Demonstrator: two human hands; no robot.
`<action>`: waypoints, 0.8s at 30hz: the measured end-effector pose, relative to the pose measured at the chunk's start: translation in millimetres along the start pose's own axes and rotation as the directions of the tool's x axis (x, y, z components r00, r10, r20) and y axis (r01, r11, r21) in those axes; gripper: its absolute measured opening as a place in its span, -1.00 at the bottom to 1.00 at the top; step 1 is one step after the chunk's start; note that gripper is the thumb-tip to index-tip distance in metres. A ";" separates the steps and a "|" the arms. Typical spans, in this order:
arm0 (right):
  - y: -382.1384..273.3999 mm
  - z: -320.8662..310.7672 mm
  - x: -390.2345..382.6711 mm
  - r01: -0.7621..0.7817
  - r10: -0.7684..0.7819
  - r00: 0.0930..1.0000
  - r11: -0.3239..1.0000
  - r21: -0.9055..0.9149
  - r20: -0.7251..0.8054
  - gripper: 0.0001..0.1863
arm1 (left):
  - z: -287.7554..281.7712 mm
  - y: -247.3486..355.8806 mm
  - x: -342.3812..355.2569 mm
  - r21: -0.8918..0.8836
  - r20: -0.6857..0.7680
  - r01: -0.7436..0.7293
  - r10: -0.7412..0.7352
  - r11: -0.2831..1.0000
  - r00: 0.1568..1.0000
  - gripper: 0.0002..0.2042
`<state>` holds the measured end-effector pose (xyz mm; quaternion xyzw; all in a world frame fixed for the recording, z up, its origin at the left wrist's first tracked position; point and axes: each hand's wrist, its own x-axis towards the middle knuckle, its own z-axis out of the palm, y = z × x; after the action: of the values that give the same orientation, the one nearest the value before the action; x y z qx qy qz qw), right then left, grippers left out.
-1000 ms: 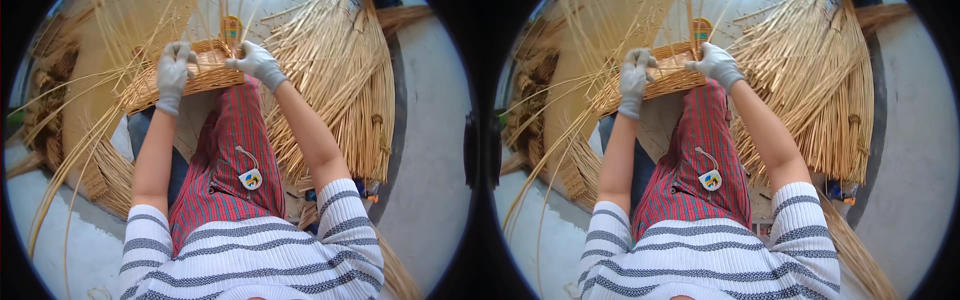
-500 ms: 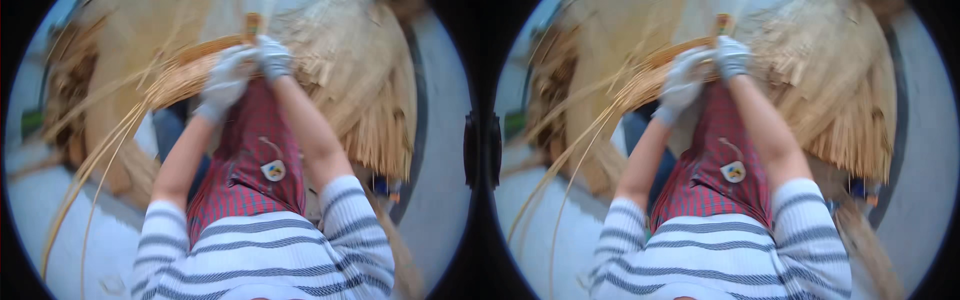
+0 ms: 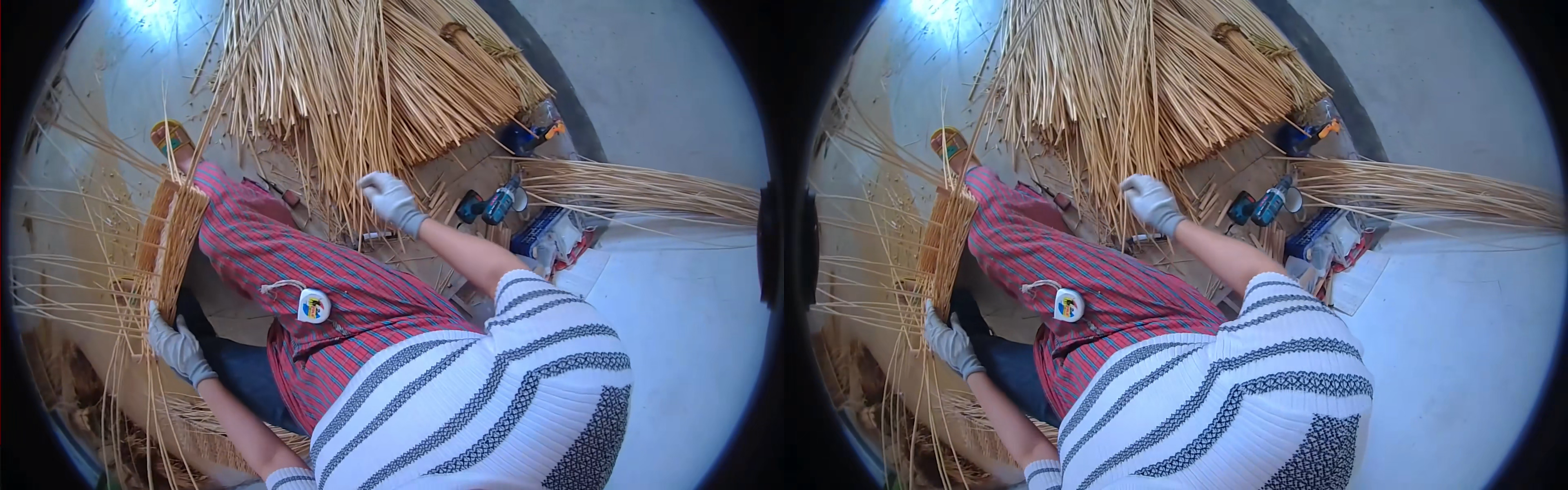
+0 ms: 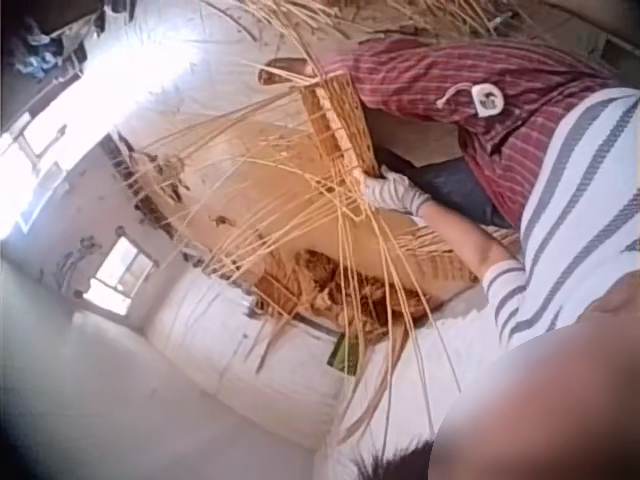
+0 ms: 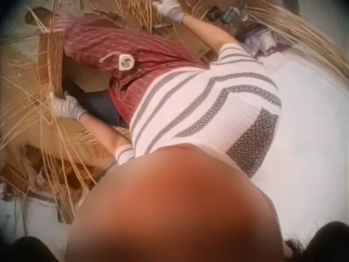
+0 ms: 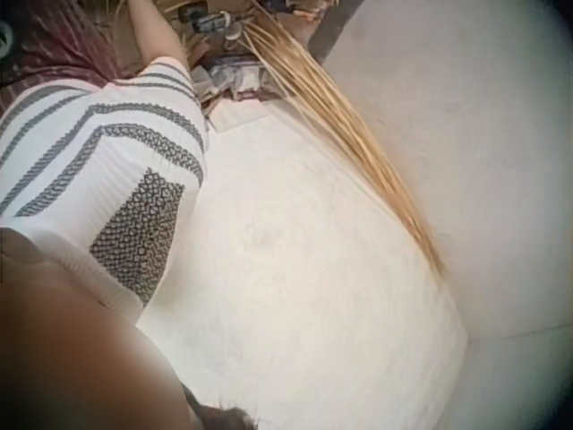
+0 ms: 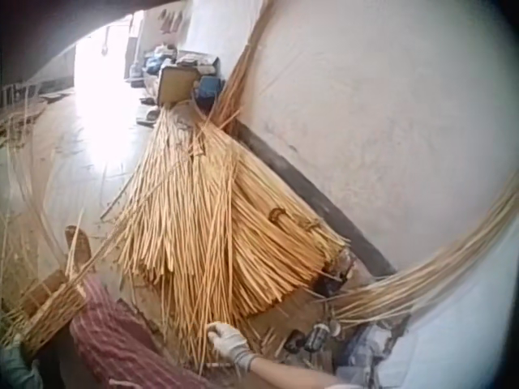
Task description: Weaving a wicker or straw basket.
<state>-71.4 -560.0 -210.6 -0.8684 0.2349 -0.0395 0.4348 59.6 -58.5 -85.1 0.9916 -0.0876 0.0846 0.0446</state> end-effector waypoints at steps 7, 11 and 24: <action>136.7 -71.6 -3.6 -0.570 0.468 0.725 0.820 -0.058 -0.505 -0.78 | 22.6 -35.5 -0.2 -0.062 0.028 0.056 -0.055 0.997 0.998 -0.47; 159.6 -86.7 -20.1 -0.662 0.584 0.563 0.742 0.104 -0.585 -0.63 | 24.1 -32.0 2.4 -0.064 0.058 0.056 -0.052 0.996 0.997 -0.47; 210.8 -116.3 17.2 -0.562 0.513 0.794 0.824 -0.071 -0.327 -0.64 | 29.7 -13.5 -11.7 0.062 -0.018 0.081 -0.080 0.995 0.997 -0.37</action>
<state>-166.6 -761.0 -304.1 -0.7824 0.5367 -0.0232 0.3149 55.4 -46.3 -117.3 0.9945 -0.0447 0.0931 0.0178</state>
